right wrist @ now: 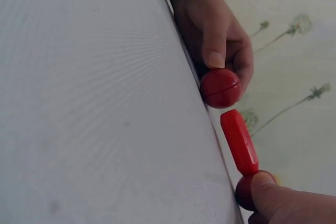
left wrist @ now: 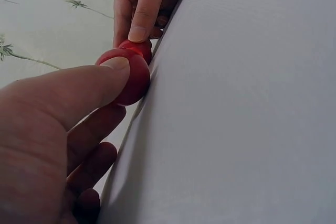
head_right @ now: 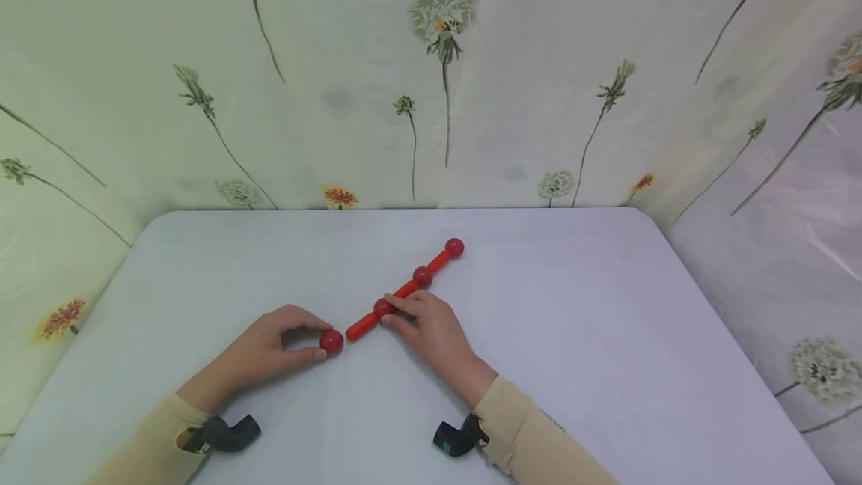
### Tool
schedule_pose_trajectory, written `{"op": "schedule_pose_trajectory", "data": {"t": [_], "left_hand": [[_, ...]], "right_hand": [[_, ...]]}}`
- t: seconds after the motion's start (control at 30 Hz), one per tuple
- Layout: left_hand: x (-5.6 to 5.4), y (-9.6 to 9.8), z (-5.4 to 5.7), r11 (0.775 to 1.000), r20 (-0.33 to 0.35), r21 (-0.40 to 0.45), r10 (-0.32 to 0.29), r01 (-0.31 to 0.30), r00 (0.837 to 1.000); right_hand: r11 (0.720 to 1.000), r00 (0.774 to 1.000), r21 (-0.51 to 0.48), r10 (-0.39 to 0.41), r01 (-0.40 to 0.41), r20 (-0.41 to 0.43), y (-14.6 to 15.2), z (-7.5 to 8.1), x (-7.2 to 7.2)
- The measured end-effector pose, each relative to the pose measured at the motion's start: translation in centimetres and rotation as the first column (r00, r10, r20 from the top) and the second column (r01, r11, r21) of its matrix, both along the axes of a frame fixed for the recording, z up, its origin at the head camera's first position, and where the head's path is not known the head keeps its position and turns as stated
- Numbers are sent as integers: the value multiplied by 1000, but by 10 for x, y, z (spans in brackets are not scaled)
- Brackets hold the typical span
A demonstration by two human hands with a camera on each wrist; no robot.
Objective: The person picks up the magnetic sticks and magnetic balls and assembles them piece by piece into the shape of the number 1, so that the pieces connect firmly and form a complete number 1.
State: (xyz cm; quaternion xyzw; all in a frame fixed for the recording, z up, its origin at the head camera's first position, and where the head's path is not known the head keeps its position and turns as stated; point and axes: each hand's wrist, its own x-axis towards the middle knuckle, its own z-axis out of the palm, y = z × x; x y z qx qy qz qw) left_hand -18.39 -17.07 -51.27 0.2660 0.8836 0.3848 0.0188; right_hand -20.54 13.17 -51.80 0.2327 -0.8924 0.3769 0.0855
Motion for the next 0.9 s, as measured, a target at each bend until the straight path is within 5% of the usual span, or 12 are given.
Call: {"op": "schedule_pose_trajectory", "data": {"t": [0.57,0.9], "left_hand": [[-4,-2,0,994,-8,-8,-109,109,994],[-3,-1,-4,994,-28,-21,-110,109,994]], "right_hand": [[1000,1000,-12,5,-5,10,0,1,0],[1000,1000,-3,-3,3,25,0,2,1]]}}
